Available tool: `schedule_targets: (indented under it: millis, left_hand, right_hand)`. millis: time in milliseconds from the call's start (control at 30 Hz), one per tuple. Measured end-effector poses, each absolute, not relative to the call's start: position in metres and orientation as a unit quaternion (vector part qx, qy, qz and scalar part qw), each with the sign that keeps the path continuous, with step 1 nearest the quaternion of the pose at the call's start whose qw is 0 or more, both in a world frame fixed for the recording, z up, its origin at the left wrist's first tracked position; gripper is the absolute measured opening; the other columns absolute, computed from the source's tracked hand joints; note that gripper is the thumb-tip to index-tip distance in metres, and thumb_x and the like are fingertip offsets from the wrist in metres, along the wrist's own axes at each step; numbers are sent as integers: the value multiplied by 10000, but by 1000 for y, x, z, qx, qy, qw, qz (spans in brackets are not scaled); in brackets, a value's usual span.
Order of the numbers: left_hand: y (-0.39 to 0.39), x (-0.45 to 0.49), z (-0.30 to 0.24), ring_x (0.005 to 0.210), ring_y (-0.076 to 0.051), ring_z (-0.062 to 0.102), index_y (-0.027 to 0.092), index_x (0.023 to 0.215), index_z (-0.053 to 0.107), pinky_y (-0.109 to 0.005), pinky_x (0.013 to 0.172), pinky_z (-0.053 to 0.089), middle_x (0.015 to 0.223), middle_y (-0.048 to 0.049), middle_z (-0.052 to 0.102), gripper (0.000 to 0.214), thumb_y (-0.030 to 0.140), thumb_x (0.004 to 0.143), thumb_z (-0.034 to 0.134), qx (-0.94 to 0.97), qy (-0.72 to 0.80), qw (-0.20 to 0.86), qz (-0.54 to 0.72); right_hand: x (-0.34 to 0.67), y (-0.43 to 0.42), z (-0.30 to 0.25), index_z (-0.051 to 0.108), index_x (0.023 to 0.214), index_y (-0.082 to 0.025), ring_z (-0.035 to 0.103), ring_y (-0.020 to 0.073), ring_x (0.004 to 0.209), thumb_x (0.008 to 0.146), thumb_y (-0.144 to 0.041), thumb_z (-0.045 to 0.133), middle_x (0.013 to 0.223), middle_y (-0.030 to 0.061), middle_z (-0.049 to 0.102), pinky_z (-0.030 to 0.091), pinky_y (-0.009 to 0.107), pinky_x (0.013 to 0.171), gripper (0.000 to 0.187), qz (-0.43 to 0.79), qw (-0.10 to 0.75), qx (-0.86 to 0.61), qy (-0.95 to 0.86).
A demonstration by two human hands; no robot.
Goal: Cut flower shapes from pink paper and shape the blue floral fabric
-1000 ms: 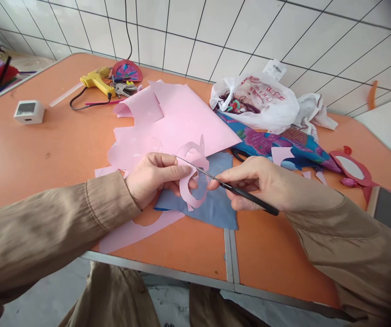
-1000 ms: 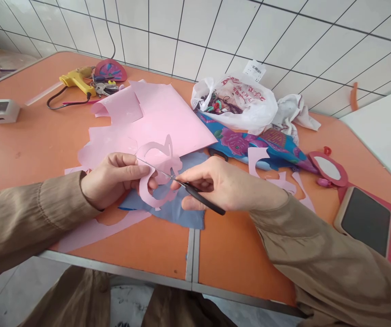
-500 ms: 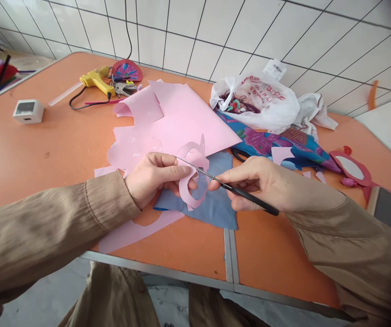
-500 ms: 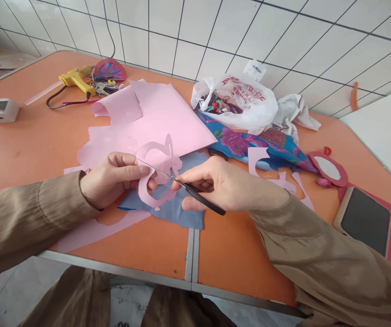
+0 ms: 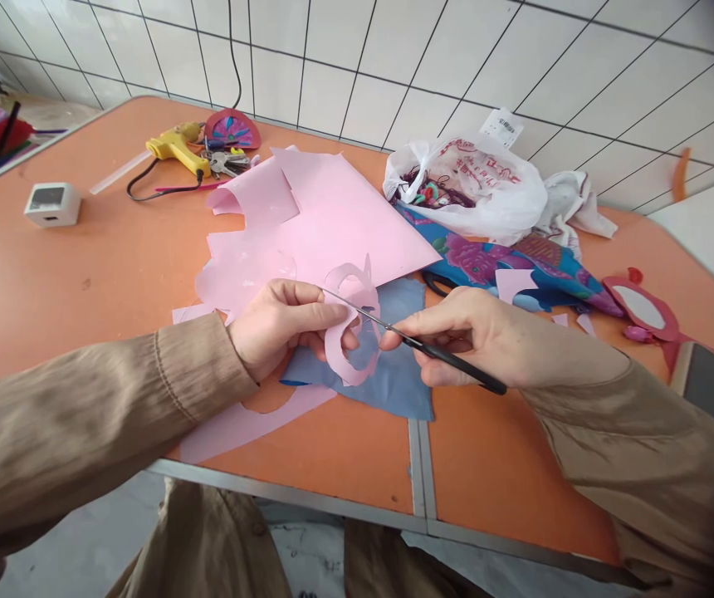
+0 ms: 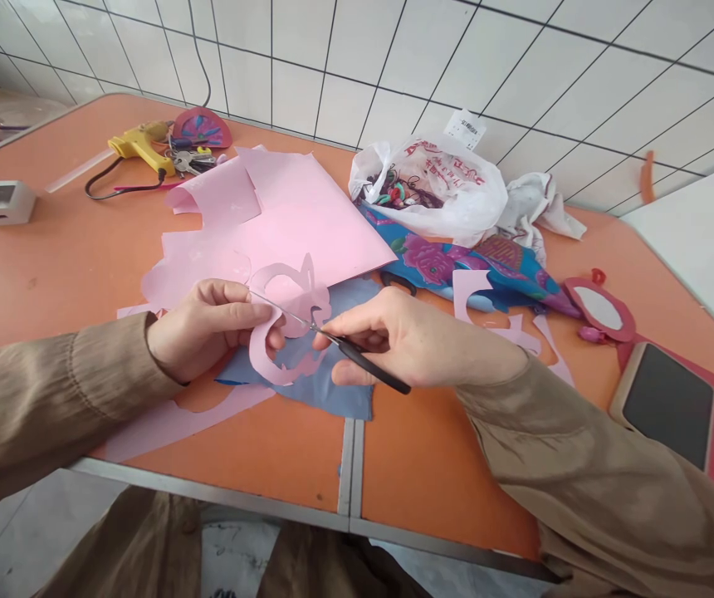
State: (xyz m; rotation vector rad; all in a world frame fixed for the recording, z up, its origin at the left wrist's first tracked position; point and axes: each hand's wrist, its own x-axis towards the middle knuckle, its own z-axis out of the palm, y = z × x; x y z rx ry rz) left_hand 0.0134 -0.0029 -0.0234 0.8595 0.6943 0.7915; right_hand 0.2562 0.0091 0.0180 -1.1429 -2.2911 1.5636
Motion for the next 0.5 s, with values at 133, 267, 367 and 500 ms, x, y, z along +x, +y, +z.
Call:
schedule_targets:
  millis: [133,267,367,500]
  left_hand:
    - [-3,13,-23,557,-143,666,106,677,770,-235,526,528,656,-75,738,146,237,733,804,394,321,781,364]
    - [-4,14,-23,560,-154,674,107,680,765,-257,549,549,670,-81,745,144,236,719,815,386,323,784,364]
    - [-4,14,-23,574,-164,682,102,687,763,-272,559,562,693,-90,754,161,248,714,825,382,326,783,367]
    - [-3,14,-24,585,-169,691,96,699,766,-273,560,567,706,-94,759,175,255,712,836,378,324,785,368]
  right_hand:
    - [256,9,17,784,930,-242,331,121,501,706,-427,809,575,-34,423,298,300,422,292,526,76,-380,-757]
    - [255,8,16,788,923,-240,329,123,506,695,-430,815,578,-30,426,303,299,422,298,527,83,-380,-756]
    - [255,8,16,789,912,-246,309,120,499,699,-431,811,565,-35,414,299,299,421,283,525,85,-381,-756]
    - [255,9,16,781,900,-245,314,118,497,698,-423,812,570,-36,416,299,296,420,271,527,84,-382,-754]
